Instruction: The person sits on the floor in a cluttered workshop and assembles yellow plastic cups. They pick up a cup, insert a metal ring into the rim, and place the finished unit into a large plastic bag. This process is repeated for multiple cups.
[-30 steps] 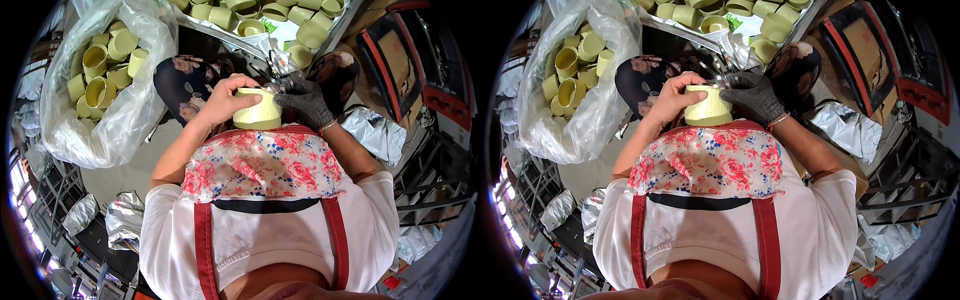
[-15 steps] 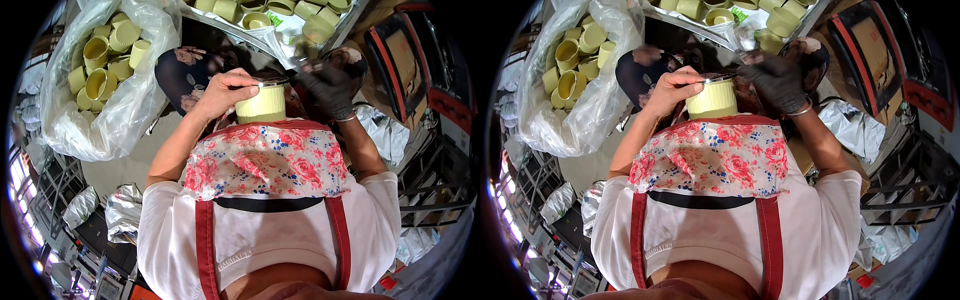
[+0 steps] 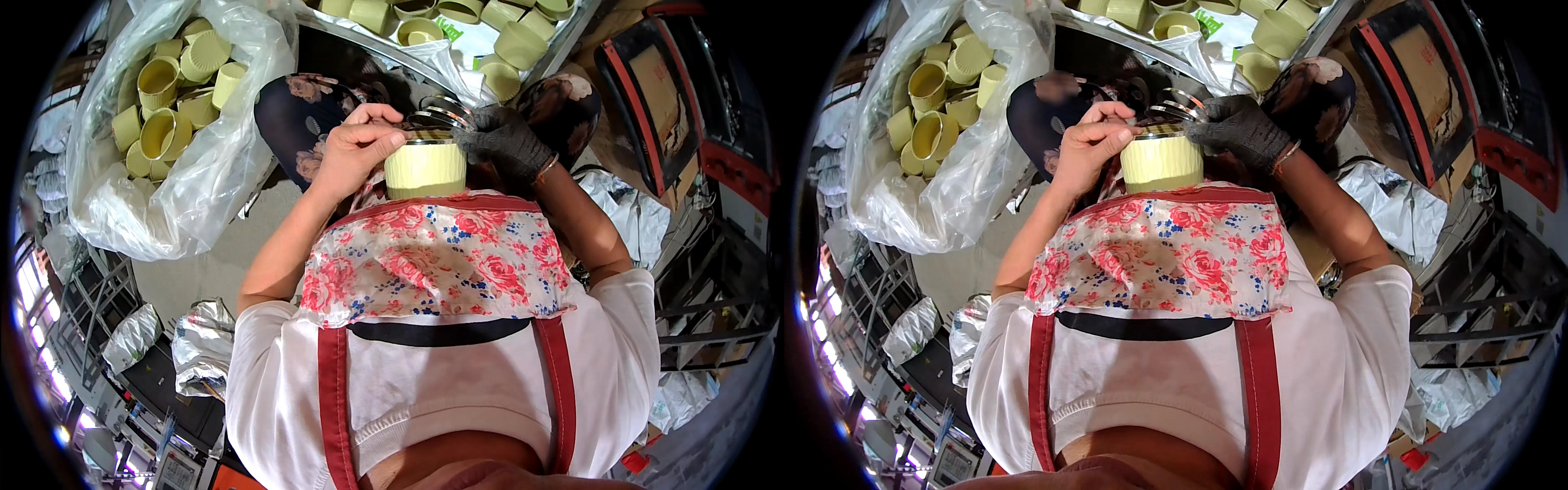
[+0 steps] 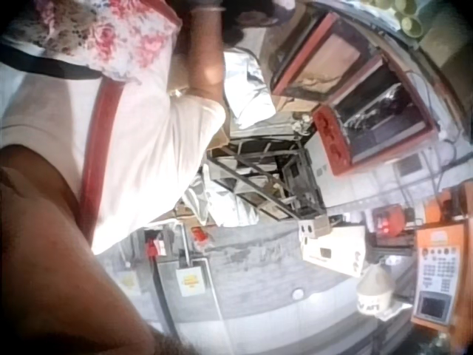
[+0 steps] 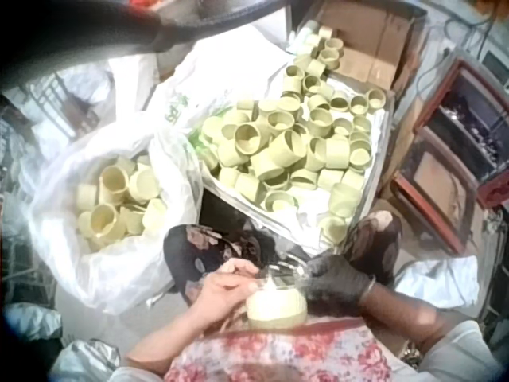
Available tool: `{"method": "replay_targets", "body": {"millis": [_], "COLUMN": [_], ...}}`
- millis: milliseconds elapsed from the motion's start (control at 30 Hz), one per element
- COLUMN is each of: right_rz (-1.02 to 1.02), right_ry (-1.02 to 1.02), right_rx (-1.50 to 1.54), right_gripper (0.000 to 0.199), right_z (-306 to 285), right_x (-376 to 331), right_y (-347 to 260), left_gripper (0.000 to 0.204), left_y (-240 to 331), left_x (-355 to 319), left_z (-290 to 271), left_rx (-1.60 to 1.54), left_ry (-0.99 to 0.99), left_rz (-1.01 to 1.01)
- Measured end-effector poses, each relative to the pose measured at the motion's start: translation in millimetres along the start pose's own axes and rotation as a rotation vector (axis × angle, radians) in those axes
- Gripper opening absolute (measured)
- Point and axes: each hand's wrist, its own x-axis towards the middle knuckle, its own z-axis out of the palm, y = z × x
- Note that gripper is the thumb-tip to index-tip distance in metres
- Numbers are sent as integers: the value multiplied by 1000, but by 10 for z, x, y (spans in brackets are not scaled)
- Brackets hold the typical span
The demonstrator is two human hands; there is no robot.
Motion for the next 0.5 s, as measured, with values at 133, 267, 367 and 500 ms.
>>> {"method": "replay_targets", "body": {"millis": [133,267,367,500], "right_rz": [-37,-153,-229,-139], "right_ry": [-65,-87,81,213], "right_rx": [-70,-90,100,379], "right_gripper": [14,15,19,25], "right_z": [-34,17,217,327], "right_x": [-37,-135,-250,-223], "right_y": [-57,-164,-219,-95], "left_gripper": [22,59,50,33], "left_y": [-108,-146,129,253], "left_x": [18,-24,-73,-110], "left_z": [-6,-28,20,-1], "left_rx": [-195,-484,-754,-797], "left_ry": [30,-27,-157,-22], "left_rz": [12,-213,-349,-396]}}
